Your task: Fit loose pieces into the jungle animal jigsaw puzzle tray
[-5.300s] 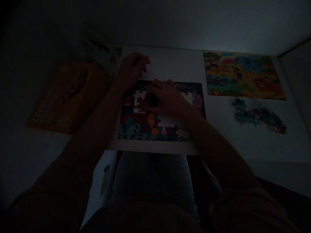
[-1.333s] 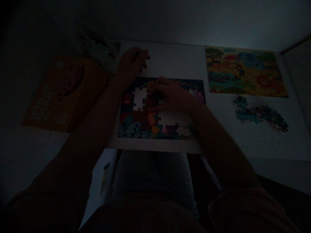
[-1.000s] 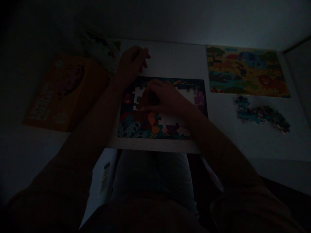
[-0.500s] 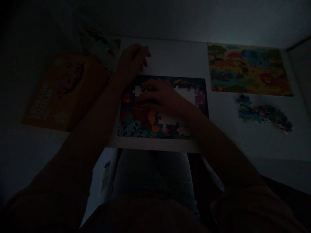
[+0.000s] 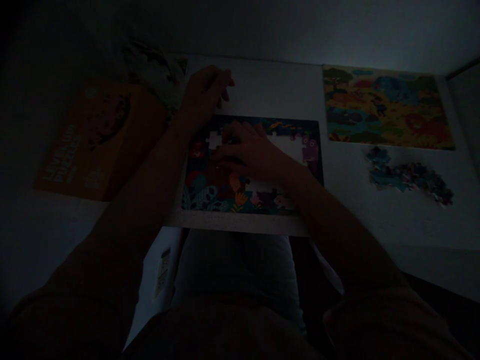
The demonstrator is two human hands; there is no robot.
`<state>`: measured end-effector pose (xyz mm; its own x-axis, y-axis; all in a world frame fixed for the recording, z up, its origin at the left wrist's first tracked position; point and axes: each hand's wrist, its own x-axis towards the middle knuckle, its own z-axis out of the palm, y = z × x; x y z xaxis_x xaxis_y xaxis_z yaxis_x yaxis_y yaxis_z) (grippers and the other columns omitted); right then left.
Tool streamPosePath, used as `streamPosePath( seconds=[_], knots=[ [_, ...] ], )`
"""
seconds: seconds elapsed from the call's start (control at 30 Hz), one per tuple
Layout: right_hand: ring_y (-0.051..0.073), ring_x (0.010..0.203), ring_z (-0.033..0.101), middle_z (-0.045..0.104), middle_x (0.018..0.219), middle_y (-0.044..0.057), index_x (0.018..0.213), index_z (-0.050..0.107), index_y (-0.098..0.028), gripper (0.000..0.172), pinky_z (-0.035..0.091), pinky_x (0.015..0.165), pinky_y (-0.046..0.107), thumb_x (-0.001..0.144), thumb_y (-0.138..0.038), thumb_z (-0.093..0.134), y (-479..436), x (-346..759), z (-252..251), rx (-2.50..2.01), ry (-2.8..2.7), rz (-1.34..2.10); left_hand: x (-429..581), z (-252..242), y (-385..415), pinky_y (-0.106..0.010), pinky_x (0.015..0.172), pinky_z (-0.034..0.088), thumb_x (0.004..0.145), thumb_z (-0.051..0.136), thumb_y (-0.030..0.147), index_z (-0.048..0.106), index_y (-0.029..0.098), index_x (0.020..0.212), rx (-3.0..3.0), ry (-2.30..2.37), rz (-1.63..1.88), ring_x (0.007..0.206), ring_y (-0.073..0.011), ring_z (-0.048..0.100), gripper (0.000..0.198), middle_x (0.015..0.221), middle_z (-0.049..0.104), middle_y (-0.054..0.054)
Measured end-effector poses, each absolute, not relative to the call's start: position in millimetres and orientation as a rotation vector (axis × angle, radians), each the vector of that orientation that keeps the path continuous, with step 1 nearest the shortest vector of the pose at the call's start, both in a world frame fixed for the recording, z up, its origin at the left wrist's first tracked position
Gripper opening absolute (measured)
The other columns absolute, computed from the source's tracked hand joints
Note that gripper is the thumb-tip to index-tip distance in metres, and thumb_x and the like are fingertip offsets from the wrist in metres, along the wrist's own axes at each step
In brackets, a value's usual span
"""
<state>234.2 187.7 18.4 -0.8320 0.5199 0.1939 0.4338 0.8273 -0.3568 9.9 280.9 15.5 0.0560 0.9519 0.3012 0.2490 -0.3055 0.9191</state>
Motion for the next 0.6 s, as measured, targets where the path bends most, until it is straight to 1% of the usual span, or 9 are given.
streamPosePath(
  seconds=[0.13, 0.2, 0.27, 0.33, 0.4, 0.5, 0.53, 0.6],
  knots=[
    [0.044, 0.146, 0.071, 0.074, 0.159, 0.015, 0.152, 0.093, -0.040, 0.032, 0.053, 0.124, 0.066, 0.124, -0.043, 0.079, 188, 237, 20, -0.696, -2.708, 0.413, 8, 14, 281, -0.039, 0.075, 0.040, 0.130, 0.072, 0.037, 0.071, 0.030, 0.093, 1.651, 1.210, 1.277, 0.074, -0.0193, 0.053, 0.037, 0.088, 0.073, -0.001],
    [0.042, 0.142, 0.074, 0.076, 0.153, 0.015, 0.155, 0.091, -0.039, 0.034, 0.055, 0.123, 0.067, 0.126, -0.047, 0.074, 192, 242, 24, -0.684, -2.630, 0.421, 7, 14, 280, -0.039, 0.074, 0.040, 0.130, 0.071, 0.038, 0.072, 0.029, 0.094, 1.649, 1.204, 1.288, 0.072, -0.0186, 0.053, 0.037, 0.088, 0.073, -0.001],
    [0.039, 0.135, 0.077, 0.079, 0.143, 0.014, 0.155, 0.091, -0.037, 0.036, 0.059, 0.120, 0.066, 0.127, -0.051, 0.073, 198, 249, 29, -0.709, -2.484, 0.418, 7, 13, 279, -0.039, 0.072, 0.039, 0.131, 0.070, 0.039, 0.072, 0.028, 0.095, 1.647, 1.206, 1.297, 0.072, -0.0180, 0.053, 0.038, 0.088, 0.073, -0.001],
    [0.035, 0.124, 0.080, 0.079, 0.133, 0.011, 0.150, 0.093, -0.036, 0.037, 0.065, 0.112, 0.060, 0.126, -0.056, 0.073, 207, 256, 33, -0.746, -2.328, 0.399, 7, 14, 279, -0.039, 0.073, 0.039, 0.132, 0.070, 0.038, 0.072, 0.027, 0.095, 1.645, 1.218, 1.290, 0.072, -0.0176, 0.053, 0.039, 0.089, 0.074, -0.001],
    [0.031, 0.116, 0.080, 0.081, 0.125, 0.009, 0.143, 0.095, -0.035, 0.039, 0.069, 0.100, 0.052, 0.124, -0.062, 0.074, 216, 263, 39, -0.771, -2.214, 0.364, 7, 16, 278, -0.039, 0.073, 0.040, 0.132, 0.069, 0.039, 0.072, 0.027, 0.096, 1.642, 1.221, 1.276, 0.073, -0.0175, 0.054, 0.038, 0.089, 0.074, -0.001],
    [0.026, 0.101, 0.079, 0.086, 0.114, 0.006, 0.131, 0.097, -0.033, 0.046, 0.066, 0.086, 0.045, 0.121, -0.073, 0.076, 224, 277, 54, -0.773, -2.051, 0.293, 7, 17, 278, -0.041, 0.074, 0.040, 0.130, 0.070, 0.041, 0.073, 0.027, 0.095, 1.633, 1.231, 1.273, 0.072, -0.0178, 0.054, 0.038, 0.089, 0.074, -0.002],
    [0.025, 0.096, 0.079, 0.087, 0.111, 0.006, 0.127, 0.097, -0.033, 0.049, 0.065, 0.084, 0.045, 0.119, -0.077, 0.079, 225, 284, 62, -0.747, -1.974, 0.276, 7, 16, 277, -0.041, 0.074, 0.040, 0.129, 0.070, 0.042, 0.073, 0.027, 0.095, 1.624, 1.240, 1.270, 0.072, -0.0180, 0.054, 0.038, 0.088, 0.073, -0.002],
    [0.026, 0.098, 0.082, 0.092, 0.113, 0.005, 0.123, 0.097, -0.033, 0.048, 0.065, 0.088, 0.049, 0.114, -0.080, 0.087, 219, 303, 82, -0.737, -1.827, 0.269, 6, 16, 276, -0.042, 0.076, 0.041, 0.127, 0.070, 0.045, 0.073, 0.029, 0.093, 1.601, 1.262, 1.271, 0.073, -0.0184, 0.052, 0.038, 0.087, 0.073, -0.001]
  ],
)
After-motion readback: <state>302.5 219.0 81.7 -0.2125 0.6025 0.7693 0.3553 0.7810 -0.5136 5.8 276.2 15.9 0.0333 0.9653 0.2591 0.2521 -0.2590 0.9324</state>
